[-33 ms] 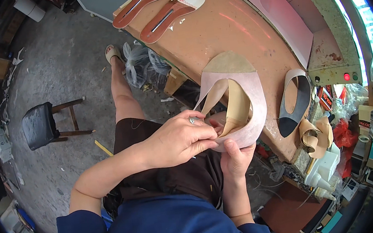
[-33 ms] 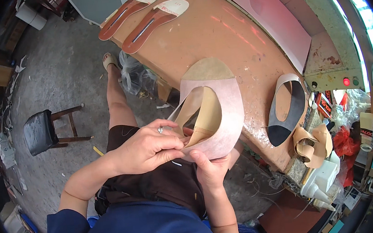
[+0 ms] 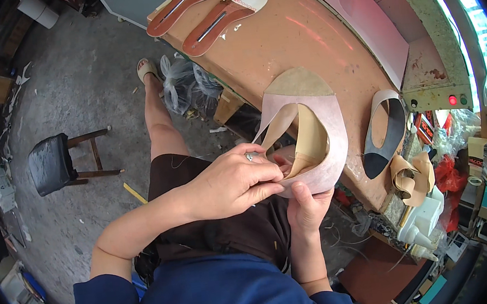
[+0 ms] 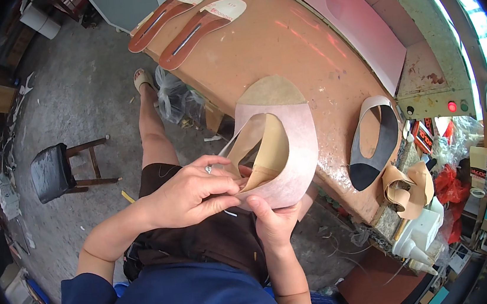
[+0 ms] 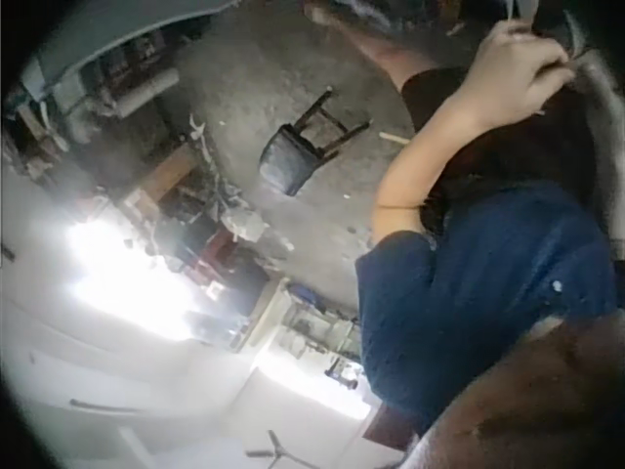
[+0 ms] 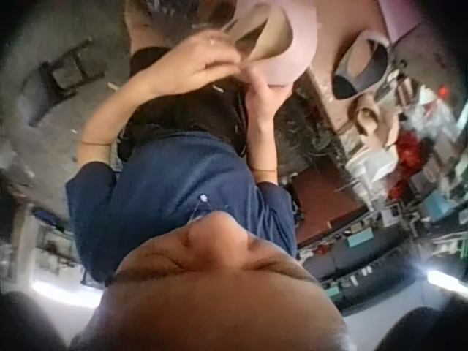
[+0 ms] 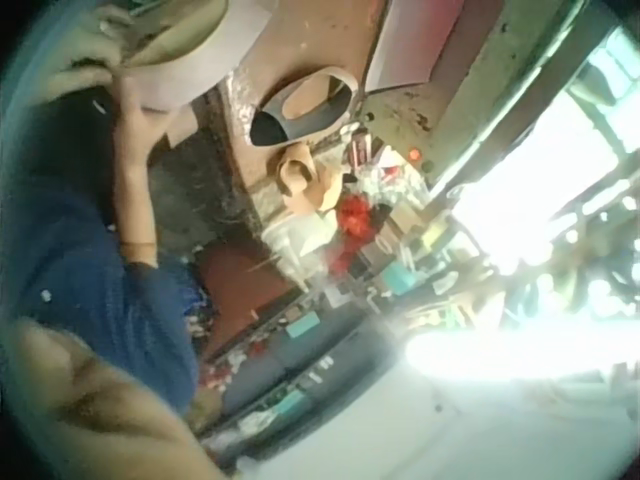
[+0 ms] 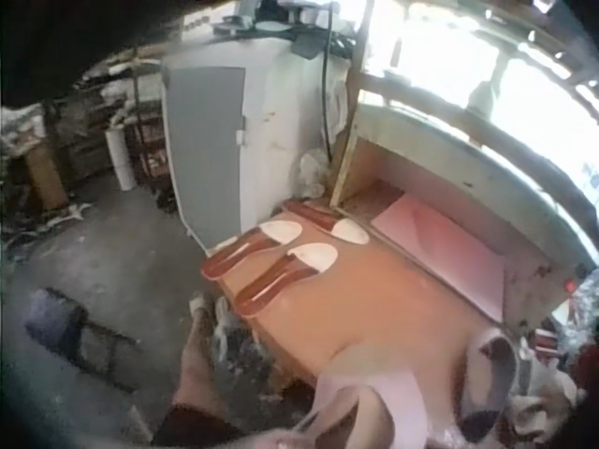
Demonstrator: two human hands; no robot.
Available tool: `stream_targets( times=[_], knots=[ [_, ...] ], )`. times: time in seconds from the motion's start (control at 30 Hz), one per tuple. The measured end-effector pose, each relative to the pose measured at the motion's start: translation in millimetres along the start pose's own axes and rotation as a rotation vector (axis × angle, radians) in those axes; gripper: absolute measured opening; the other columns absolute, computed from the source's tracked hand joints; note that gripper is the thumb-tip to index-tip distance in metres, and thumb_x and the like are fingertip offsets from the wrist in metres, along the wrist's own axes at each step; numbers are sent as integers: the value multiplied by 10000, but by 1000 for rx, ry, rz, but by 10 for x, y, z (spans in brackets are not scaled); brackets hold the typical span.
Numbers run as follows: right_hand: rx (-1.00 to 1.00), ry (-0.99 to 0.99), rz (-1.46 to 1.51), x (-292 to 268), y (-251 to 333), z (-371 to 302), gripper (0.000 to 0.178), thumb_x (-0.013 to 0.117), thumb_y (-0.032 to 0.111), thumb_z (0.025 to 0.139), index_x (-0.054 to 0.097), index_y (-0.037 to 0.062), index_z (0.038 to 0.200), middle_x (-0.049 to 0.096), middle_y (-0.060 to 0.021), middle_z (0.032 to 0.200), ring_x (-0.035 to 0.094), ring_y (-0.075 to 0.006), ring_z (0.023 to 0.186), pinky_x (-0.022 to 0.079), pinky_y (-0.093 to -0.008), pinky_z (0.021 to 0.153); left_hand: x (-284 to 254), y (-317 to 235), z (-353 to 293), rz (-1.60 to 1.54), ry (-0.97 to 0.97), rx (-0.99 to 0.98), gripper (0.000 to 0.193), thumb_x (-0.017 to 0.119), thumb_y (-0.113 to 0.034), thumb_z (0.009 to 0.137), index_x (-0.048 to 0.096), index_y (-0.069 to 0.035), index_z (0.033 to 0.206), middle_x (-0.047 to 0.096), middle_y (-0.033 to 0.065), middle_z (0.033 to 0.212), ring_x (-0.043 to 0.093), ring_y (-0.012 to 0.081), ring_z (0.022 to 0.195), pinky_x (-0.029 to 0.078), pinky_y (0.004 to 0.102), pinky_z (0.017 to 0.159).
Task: The person is manually assembling shoe components, specifically attaching the upper material to a reinforced structure.
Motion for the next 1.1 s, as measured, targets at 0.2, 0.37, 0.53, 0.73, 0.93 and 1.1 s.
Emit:
stream_targets(
  times=[0.2, 0.37, 0.53, 0.73, 0.93, 1.1],
  knots=[
    [-43, 26, -42, 16, -5, 28, 546, 722, 100, 808, 485, -72, 1268, 631, -217, 1120, 626, -293, 1054, 501, -395, 923, 14, -2, -73, 50, -30, -33, 183, 627, -230, 891, 608, -60, 829, 624, 77, 699, 629, 269, 741, 417, 423, 953],
    [40, 87, 23, 10, 12, 56, 471, 698, 87, 826, 518, -92, 1222, 649, -227, 1082, 655, -290, 986, 512, -391, 901, -10, 47, -76, 73, 64, -18, 193, 614, -245, 900, 607, -61, 843, 625, 75, 693, 620, 271, 736, 425, 415, 927],
    [-10, 37, -106, -15, 6, 27, 453, 723, 61, 803, 545, -83, 1194, 655, -200, 1079, 656, -265, 970, 522, -371, 877, 44, 22, -106, 62, 10, -85, 197, 619, -250, 896, 605, -62, 840, 617, 77, 675, 613, 291, 730, 436, 407, 890],
    [16, -19, -152, -53, -45, -6, 446, 737, 36, 785, 559, -76, 1178, 661, -170, 1069, 652, -234, 965, 521, -347, 868, 17, 30, -108, 138, -7, -124, 124, 657, -178, 870, 624, -59, 866, 634, 84, 707, 619, 267, 661, 433, 380, 872],
    [-40, -3, -153, -5, -43, -38, 425, 734, 44, 795, 568, -66, 1171, 665, -152, 1061, 648, -218, 966, 511, -337, 874, 85, 99, -90, -97, 245, -249, 224, 613, -261, 898, 575, -58, 810, 587, 126, 653, 586, 324, 680, 446, 414, 786],
    [-87, 17, -278, 11, -49, -64, 413, 725, 57, 812, 568, -44, 1180, 667, -132, 1059, 642, -203, 968, 501, -325, 873, 88, 103, -133, 97, 55, -215, 197, 589, -249, 913, 575, -64, 846, 577, 137, 632, 568, 339, 639, 440, 414, 766]
  ],
)
Point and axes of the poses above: each hand's wrist, its own z-axis towards the middle knuckle, its own x-axis out of the palm, y = z × x, the point moved 5 cm from there along z, towards the middle knuckle
